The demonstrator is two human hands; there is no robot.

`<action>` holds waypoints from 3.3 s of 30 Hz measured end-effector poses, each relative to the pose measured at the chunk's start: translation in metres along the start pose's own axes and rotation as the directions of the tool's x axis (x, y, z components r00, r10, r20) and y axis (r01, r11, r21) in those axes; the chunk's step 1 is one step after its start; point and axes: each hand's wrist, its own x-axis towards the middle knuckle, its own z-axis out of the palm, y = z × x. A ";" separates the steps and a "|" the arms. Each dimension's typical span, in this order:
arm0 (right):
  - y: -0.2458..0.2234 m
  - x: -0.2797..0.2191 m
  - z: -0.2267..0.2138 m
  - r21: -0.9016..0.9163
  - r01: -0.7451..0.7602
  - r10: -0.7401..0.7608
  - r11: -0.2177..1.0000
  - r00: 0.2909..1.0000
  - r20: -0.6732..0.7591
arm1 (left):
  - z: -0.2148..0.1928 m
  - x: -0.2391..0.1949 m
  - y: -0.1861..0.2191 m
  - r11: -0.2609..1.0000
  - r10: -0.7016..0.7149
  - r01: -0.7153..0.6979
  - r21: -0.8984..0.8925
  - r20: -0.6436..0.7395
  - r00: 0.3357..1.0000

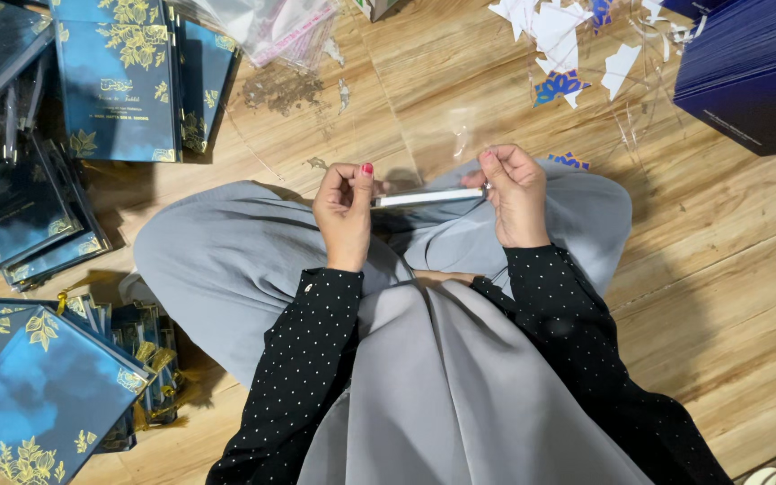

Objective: The person places blue booklets into plastic sleeves, peels away adhesive strips, and seals the sleeves by hand.

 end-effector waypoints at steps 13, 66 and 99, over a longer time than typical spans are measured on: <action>-0.011 -0.018 -0.010 0.158 -0.233 0.238 0.959 0.971 -0.010 | -0.011 -0.014 0.006 0.982 -0.186 0.185 -0.043 -0.014 0.982; 0.023 -0.065 -0.051 -0.477 -0.301 0.353 0.826 0.935 0.022 | -0.043 -0.034 0.011 0.598 -0.663 0.329 0.731 0.221 0.715; 0.025 -0.023 -0.018 -0.201 -0.336 0.370 0.920 0.915 0.163 | -0.117 0.118 0.089 0.881 -0.301 0.357 0.310 -0.214 0.929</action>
